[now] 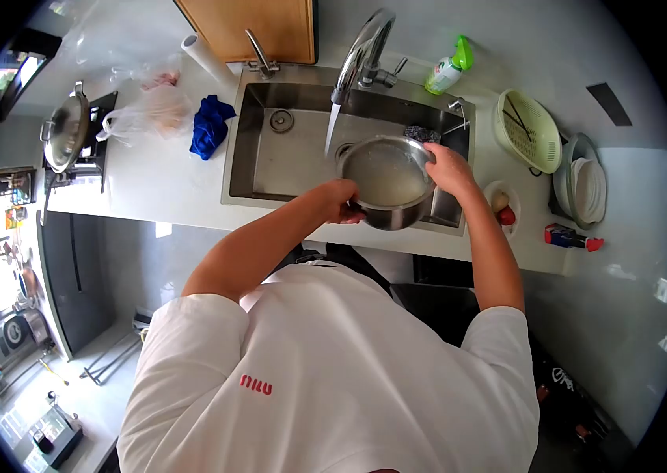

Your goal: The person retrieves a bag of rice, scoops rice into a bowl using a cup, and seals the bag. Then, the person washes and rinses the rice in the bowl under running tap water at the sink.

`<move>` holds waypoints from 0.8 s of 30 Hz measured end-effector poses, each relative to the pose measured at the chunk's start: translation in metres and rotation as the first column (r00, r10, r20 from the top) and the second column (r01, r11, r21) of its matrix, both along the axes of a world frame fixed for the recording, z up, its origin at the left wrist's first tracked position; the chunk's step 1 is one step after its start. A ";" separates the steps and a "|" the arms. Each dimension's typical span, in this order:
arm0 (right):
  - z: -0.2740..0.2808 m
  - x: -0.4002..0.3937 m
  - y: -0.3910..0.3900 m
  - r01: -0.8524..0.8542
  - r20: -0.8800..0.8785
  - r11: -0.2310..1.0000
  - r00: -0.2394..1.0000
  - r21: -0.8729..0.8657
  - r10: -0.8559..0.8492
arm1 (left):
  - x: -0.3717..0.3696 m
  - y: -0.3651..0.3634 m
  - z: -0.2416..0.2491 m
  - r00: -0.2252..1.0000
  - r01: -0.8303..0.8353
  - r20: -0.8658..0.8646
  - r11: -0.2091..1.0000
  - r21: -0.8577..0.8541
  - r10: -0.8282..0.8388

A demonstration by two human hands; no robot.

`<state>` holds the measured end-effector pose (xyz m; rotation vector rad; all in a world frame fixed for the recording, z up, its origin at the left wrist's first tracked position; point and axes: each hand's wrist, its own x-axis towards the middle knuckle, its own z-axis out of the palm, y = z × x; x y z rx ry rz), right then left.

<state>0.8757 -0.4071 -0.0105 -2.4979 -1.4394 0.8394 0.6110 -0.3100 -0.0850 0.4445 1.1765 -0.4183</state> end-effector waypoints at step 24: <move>0.012 0.059 -0.018 -0.008 -0.019 0.957 1.000 -0.289 0.003 | 0.053 -0.027 -0.007 0.980 0.185 0.113 0.954 -0.235 -0.162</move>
